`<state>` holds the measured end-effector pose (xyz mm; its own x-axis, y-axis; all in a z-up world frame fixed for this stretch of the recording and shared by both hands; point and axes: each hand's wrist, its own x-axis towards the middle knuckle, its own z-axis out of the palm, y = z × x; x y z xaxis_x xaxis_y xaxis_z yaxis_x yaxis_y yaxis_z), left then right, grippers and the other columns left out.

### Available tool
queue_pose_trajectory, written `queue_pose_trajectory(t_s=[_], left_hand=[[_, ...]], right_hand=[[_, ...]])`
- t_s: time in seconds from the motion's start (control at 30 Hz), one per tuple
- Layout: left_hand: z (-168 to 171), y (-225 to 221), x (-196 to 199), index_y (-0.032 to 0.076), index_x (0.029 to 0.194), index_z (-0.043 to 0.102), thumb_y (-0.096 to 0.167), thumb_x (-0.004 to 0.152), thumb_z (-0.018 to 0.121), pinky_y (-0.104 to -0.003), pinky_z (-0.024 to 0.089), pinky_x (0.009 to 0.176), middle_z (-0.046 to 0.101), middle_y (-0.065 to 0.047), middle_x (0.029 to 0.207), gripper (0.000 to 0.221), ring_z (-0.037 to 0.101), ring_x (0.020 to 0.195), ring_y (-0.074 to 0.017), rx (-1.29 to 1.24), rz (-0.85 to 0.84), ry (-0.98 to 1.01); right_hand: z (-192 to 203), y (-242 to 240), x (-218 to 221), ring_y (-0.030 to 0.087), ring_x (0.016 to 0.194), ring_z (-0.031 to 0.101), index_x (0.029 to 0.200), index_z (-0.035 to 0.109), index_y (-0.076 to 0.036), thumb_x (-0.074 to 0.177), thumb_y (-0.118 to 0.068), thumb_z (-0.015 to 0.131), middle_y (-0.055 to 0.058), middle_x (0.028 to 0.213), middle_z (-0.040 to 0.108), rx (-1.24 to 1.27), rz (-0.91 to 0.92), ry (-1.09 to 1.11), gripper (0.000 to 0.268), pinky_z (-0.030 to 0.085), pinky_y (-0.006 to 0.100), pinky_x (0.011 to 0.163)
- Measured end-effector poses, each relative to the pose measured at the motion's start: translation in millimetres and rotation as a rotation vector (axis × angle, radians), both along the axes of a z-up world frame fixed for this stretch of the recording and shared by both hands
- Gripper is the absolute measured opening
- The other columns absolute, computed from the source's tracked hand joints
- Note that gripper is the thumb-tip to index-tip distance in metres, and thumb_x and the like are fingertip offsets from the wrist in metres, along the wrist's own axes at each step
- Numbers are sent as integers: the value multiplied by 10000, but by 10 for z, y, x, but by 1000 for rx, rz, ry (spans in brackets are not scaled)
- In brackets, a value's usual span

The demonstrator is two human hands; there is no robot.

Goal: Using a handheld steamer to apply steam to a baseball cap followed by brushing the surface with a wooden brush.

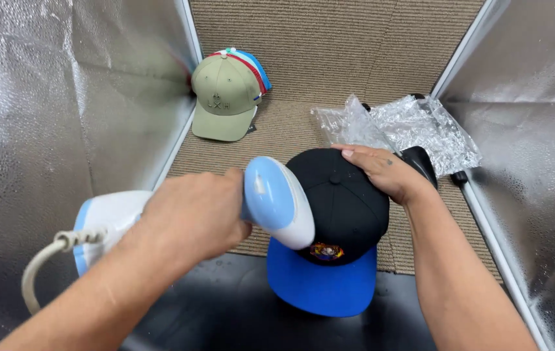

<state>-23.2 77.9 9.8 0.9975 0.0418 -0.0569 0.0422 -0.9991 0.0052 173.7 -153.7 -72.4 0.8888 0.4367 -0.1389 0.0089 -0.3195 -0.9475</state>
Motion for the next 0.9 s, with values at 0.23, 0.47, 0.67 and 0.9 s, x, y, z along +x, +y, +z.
queue_pose_trajectory(t_s=[0.23,0.47,0.67,0.9], left_hand=[[179,-5,546,19,1071,732,227,813,614,-595,602,781,764,-209,860,351,761,916,-426,6,-27,-39],[196,81,349,61,1114,748,349,786,627,-569,580,882,777,-194,957,453,754,998,-402,-55,63,59],[-259,455,288,-4,1195,708,416,826,633,-597,546,955,757,-270,1071,565,710,1099,-457,-337,188,83],[-1132,297,14,4,1036,634,84,814,781,-410,551,463,537,-153,704,278,580,552,-256,-1494,715,349]], right_hand=[[8,37,-14,278,847,703,1324,735,-152,979,-298,664,238,999,761,-33,-28,23,381,607,406,631],[37,55,10,281,815,691,1317,733,-119,966,-280,677,226,939,744,2,-39,38,391,603,405,596],[-39,72,-14,296,915,686,1328,724,-140,992,-304,636,238,1054,740,-65,-2,-34,384,594,449,748],[278,88,-66,221,1233,665,1385,681,-127,948,-304,541,94,1389,716,-187,65,123,492,543,352,1044]])
